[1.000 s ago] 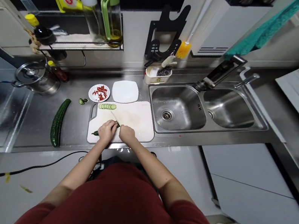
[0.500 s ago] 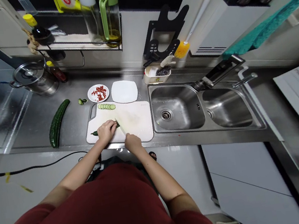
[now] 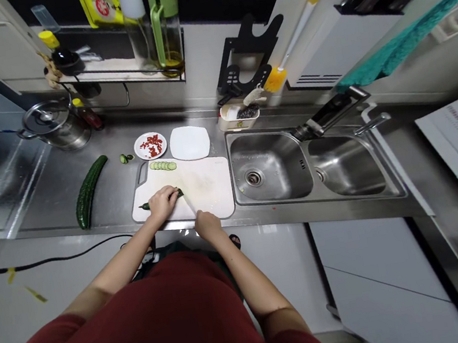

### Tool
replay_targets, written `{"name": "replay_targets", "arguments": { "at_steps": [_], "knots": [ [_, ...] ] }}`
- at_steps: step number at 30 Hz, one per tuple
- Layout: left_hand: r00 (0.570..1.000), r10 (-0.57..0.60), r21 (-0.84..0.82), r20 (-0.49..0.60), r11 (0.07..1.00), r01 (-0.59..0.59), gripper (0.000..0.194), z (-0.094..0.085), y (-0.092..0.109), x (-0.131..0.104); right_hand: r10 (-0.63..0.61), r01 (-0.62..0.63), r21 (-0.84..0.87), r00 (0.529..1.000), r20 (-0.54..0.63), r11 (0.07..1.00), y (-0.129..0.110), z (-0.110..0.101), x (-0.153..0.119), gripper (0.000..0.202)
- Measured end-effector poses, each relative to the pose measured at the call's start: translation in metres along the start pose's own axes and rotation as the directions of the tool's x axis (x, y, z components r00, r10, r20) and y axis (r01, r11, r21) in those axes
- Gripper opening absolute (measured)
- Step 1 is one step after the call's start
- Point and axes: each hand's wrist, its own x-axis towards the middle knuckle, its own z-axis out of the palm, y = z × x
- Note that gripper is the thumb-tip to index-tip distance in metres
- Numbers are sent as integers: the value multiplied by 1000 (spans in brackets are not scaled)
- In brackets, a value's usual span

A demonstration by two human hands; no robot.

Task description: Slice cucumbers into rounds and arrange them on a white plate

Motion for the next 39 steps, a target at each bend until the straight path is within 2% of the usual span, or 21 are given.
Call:
{"name": "replay_targets", "arguments": {
  "at_steps": [13, 19, 26, 32, 39],
  "knots": [
    [995, -87, -57, 54, 994, 90, 27, -10, 3, 7, 21, -22, -7, 997, -74, 1000, 15, -9, -4, 29],
    [975, -210, -46, 77, 976, 214, 29, -12, -3, 20, 61, -65, -29, 992, -110, 997, 18, -12, -3, 31],
    [975, -218, -62, 51, 973, 221, 35, -9, -17, 32, 108, -112, -17, 981, -161, 994, 20, -11, 0, 33],
    [959, -256, -124, 124, 955, 271, 34, -7, -31, 48, 104, -100, 31, 972, -212, 995, 22, -16, -1, 35],
    [954, -278, -103, 108, 952, 289, 36, -9, -31, 50, 100, -86, 60, 949, -298, 995, 25, -20, 0, 44]
  ]
}}
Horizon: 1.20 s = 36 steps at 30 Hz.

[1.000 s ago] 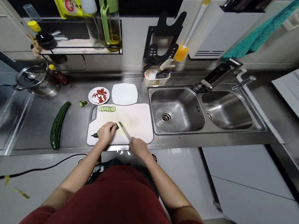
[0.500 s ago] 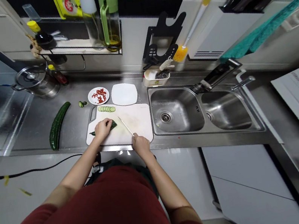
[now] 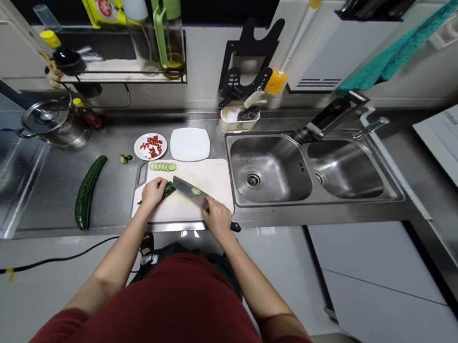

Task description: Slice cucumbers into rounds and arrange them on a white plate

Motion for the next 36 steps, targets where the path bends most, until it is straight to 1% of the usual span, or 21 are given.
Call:
{"name": "replay_targets", "arguments": {
  "at_steps": [4, 5, 7, 9, 10, 11, 12, 13, 15, 17, 19, 21, 26, 28, 29, 31, 34, 36],
  "knots": [
    [999, -18, 8, -27, 1000, 18, 35, -4, 2, -4, -9, 8, -26, 999, -48, 1000, 1, -2, 2, 46],
    [998, -14, -4, -61, 1000, 13, 35, -5, 3, -5, -13, 11, -34, 998, -63, 999, 1, -2, 2, 46],
    [984, 17, -42, -176, 999, -24, 36, -9, 7, -9, -25, 20, -53, 996, -91, 998, 1, -3, 3, 47],
    [954, 79, -70, -289, 992, -103, 38, -15, 13, -13, -43, 35, -73, 993, -107, 997, 2, -3, 4, 48],
    [942, 123, -72, -311, 986, -153, 38, -18, 18, -16, -54, 45, -82, 993, -109, 996, 2, -3, 4, 49],
    [936, 179, -66, -303, 976, -207, 37, -22, 24, -18, -64, 54, -89, 992, -108, 995, 2, -3, 4, 50],
    [932, 247, -54, -265, 961, -270, 37, -25, 30, -21, -73, 63, -95, 992, -106, 993, 2, -3, 5, 50],
    [926, 320, -42, -203, 941, -335, 35, -27, 37, -24, -82, 72, -99, 991, -104, 992, 2, -3, 5, 51],
    [897, 440, -25, -54, 897, -441, 34, -30, 50, -29, -101, 90, -105, 989, -104, 990, 2, -2, 5, 51],
    [863, 502, -13, 64, 865, -502, 37, -31, 62, -33, -121, 109, -114, 987, -106, 988, 3, -2, 5, 52],
    [839, 527, 1, 140, 847, -532, 38, -29, 70, -35, -135, 121, -124, 985, -105, 985, 3, -1, 5, 52],
    [823, 540, 10, 175, 835, -550, 34, -26, 74, -35, -138, 125, -132, 985, -100, 983, 4, 0, 4, 51],
    [793, 582, -32, 180, 809, -587, 26, -16, 76, -34, -131, 118, -129, 987, -94, 985, 8, 0, 0, 49],
    [803, 571, -56, 172, 819, -571, 21, -12, 78, -34, -122, 110, -127, 988, -93, 986, 10, 1, -1, 48],
    [819, 554, -63, 151, 832, -551, 19, -11, 78, -34, -113, 101, -126, 989, -93, 987, 12, 1, -2, 48],
    [862, 501, -80, 77, 865, -495, 18, -9, 78, -32, -89, 77, -120, 992, -95, 990, 16, 3, -2, 46],
    [937, 348, -154, -29, 925, -348, 21, -6, 69, -22, -41, 30, -102, 994, -101, 994, 24, 7, -3, 44],
    [979, 200, -203, -46, 957, -205, 23, -3, 60, -10, -15, 6, -87, 994, -106, 996, 31, 11, -2, 42]
  ]
}}
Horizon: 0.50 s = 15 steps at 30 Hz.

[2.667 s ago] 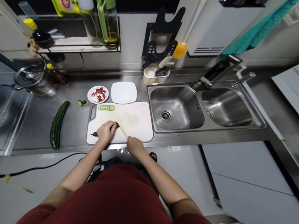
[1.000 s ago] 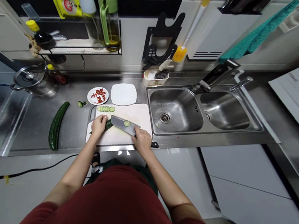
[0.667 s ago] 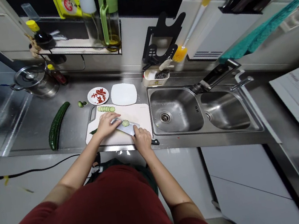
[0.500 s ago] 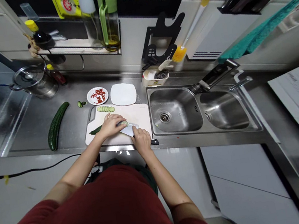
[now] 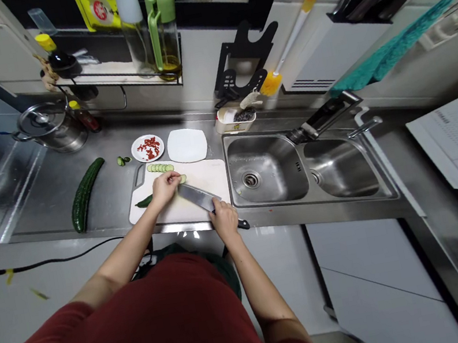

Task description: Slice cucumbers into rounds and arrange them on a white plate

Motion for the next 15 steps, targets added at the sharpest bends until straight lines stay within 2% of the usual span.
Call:
{"name": "replay_targets", "arguments": {
  "at_steps": [3, 6, 15],
  "knots": [
    [987, -144, 2, -76, 989, 145, 21, 2, -17, 18, 29, -29, 14, 999, -22, 999, 9, 7, 0, 41],
    [967, -237, 66, -92, 968, 244, 19, 5, -26, 36, 48, -47, 30, 998, -37, 998, 13, 12, 0, 40],
    [962, -248, 213, -117, 940, 268, 19, 13, -26, 66, 55, -50, 79, 996, -66, 996, 12, 15, 2, 40]
  ]
}}
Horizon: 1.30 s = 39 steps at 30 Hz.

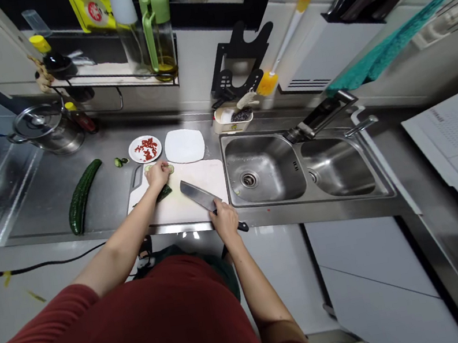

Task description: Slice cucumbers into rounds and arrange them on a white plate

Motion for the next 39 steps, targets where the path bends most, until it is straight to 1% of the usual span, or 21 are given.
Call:
{"name": "replay_targets", "arguments": {
  "at_steps": [7, 10, 13, 17, 21, 24, 27, 29, 32, 35, 39],
  "knots": [
    [999, 36, 108, -17, 994, -34, 23, 5, -1, 5, 2, -2, 26, 1000, 1, 1000, -1, 1, 0, 39],
    [997, 68, 121, -32, 991, -63, 24, 6, -3, 5, -4, 4, 35, 1000, -2, 999, -2, 1, 0, 39],
    [996, 85, 134, -35, 988, -79, 21, 9, -6, 6, -2, 2, 46, 1000, 4, 999, -3, 1, 1, 39],
    [997, 82, 180, -13, 981, -78, 18, 12, -6, 10, 0, -1, 64, 1000, 12, 998, -4, 2, 1, 39],
    [997, 78, 168, -10, 983, -76, 21, 8, -6, 8, -5, 4, 77, 1000, 6, 997, -4, 2, 1, 37],
    [997, 66, 91, -29, 994, -63, 20, 1, -12, 1, -6, 6, 81, 1000, -6, 997, -4, 3, 2, 36],
    [998, 32, -5, -48, 999, -33, 22, -7, -25, -12, 0, 1, 83, 1000, -13, 997, -3, 4, 3, 37],
    [999, 18, -25, -44, 1000, -19, 25, -11, -34, -23, -2, 3, 85, 1000, -17, 996, -3, 5, 4, 37],
    [1000, 11, -11, -22, 1000, -11, 27, -16, -47, -40, -7, 9, 90, 1000, -25, 996, -4, 5, 6, 37],
    [999, 32, 24, 8, 999, -32, 29, -19, -55, -53, -8, 10, 98, 1000, -21, 995, -7, 5, 7, 37],
    [996, 76, 52, 40, 996, -79, 34, -21, -60, -63, -15, 15, 113, 1000, -2, 993, -11, 4, 9, 38]
  ]
}}
